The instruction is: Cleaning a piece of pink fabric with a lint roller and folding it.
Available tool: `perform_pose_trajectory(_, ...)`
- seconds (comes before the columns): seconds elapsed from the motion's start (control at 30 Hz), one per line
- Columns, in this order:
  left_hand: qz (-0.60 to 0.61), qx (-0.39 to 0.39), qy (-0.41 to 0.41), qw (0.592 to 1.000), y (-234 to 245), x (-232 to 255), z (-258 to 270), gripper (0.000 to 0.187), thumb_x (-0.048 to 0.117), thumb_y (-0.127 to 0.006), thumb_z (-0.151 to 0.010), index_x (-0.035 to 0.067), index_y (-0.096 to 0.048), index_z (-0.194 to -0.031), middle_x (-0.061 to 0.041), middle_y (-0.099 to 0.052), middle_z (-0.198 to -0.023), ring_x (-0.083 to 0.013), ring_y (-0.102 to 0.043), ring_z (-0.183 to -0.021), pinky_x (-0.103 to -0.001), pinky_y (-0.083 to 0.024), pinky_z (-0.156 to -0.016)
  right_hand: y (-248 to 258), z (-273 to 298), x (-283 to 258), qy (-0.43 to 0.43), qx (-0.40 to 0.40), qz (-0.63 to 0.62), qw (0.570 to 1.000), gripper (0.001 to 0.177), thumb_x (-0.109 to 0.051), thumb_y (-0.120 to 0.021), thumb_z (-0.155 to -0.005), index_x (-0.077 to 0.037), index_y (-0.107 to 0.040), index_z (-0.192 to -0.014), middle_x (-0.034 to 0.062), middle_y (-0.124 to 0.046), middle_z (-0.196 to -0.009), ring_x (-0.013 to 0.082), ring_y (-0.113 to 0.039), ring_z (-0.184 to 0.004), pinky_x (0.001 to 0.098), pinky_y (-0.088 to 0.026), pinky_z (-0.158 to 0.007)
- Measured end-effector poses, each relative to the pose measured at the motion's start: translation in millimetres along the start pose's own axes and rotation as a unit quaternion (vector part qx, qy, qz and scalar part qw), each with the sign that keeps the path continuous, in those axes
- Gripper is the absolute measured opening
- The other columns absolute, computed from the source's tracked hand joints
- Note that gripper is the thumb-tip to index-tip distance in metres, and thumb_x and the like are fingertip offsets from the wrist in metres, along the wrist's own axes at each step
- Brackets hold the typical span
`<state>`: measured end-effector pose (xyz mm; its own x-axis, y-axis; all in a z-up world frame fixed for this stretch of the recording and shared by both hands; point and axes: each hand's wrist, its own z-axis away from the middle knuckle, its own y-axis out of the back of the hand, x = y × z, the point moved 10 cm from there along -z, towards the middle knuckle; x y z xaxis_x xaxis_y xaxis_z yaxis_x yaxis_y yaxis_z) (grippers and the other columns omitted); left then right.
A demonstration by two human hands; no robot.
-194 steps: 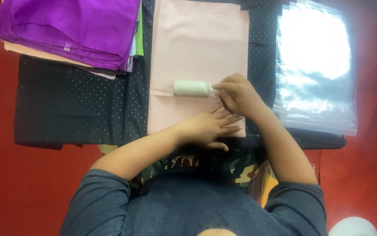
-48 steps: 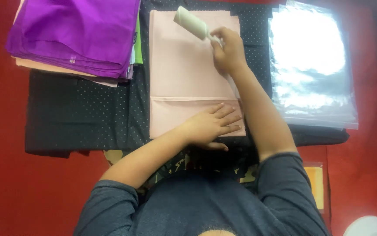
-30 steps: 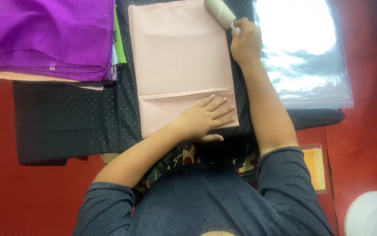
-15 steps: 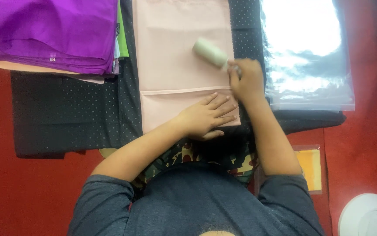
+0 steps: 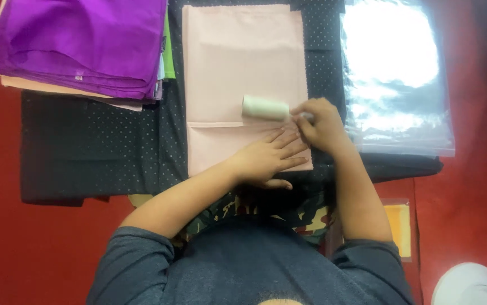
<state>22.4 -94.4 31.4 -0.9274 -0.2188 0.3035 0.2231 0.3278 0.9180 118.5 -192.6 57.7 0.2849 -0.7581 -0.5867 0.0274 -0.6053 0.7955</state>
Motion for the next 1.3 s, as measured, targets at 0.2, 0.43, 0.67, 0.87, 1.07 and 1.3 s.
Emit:
perform_pose_trajectory(0.2,-0.009,-0.013,-0.018,1.000,-2,2,-1,0.077,0.070,-0.048,-0.094,0.016,-0.051,-0.149,-0.012,-0.044,-0.159,-0.0413,-0.035,-0.148,-0.057,-0.020,-0.123,6,-101,98,-0.098,0.089,0.024,0.991,0.016,-0.013,-0.067,-0.091,-0.015,-0.077,-0.103,0.0045,-0.078,-0.108,0.0281,-0.070,-0.103,0.0419,-0.052,-0.091)
perform_pose_trajectory(0.43,-0.006,-0.001,-0.022,1.000,8,5,-1,0.075,0.068,-0.052,-0.094,0.015,-0.052,-0.147,-0.013,-0.045,-0.158,-0.0410,-0.036,-0.148,-0.057,-0.023,-0.123,24,-112,98,-0.146,0.131,0.019,0.980,0.009,-0.003,-0.061,-0.098,-0.009,-0.063,-0.104,0.0151,-0.071,-0.112,0.0348,-0.067,-0.112,0.0461,-0.055,-0.085)
perform_pose_trajectory(0.67,0.027,-0.017,-0.008,0.999,-8,-3,0,0.074,0.066,-0.047,-0.096,0.017,-0.049,-0.150,-0.017,-0.038,-0.161,-0.0449,-0.031,-0.149,-0.060,-0.016,-0.124,-5,-28,-18,0.023,-0.097,-0.040,0.994,0.014,-0.014,-0.067,-0.096,-0.010,-0.072,-0.108,0.0057,-0.072,-0.104,0.0220,-0.066,-0.094,0.0372,-0.049,-0.085)
perform_pose_trajectory(0.87,0.033,0.002,0.002,0.999,-3,-2,-1,0.071,0.063,-0.049,-0.097,0.016,-0.049,-0.150,-0.016,-0.044,-0.158,-0.0469,-0.037,-0.145,-0.061,-0.018,-0.124,-31,-40,-1,0.109,-0.014,0.029,0.993,0.022,-0.011,-0.061,-0.094,-0.011,-0.076,-0.109,0.0084,-0.073,-0.093,0.0325,-0.062,-0.087,0.0446,-0.045,-0.087)
perform_pose_trajectory(1.07,0.010,-0.041,0.004,0.999,-17,-3,-3,0.076,0.066,-0.049,-0.095,0.018,-0.044,-0.153,-0.013,-0.036,-0.163,-0.0410,-0.028,-0.151,-0.060,-0.015,-0.124,-11,-144,98,0.061,0.165,0.093,0.980,0.023,-0.012,-0.063,-0.095,-0.008,-0.076,-0.113,0.0138,-0.076,-0.105,0.0365,-0.065,-0.096,0.0450,-0.045,-0.090)
perform_pose_trajectory(1.3,0.010,-0.050,0.003,0.999,-21,-4,-2,0.077,0.068,-0.044,-0.096,0.019,-0.042,-0.155,-0.012,-0.034,-0.164,-0.0422,-0.028,-0.151,-0.060,-0.014,-0.124,3,-109,47,0.108,0.145,0.004,0.984,0.021,-0.007,-0.066,-0.094,-0.004,-0.072,-0.113,0.0137,-0.073,-0.113,0.0325,-0.069,-0.101,0.0391,-0.051,-0.090)
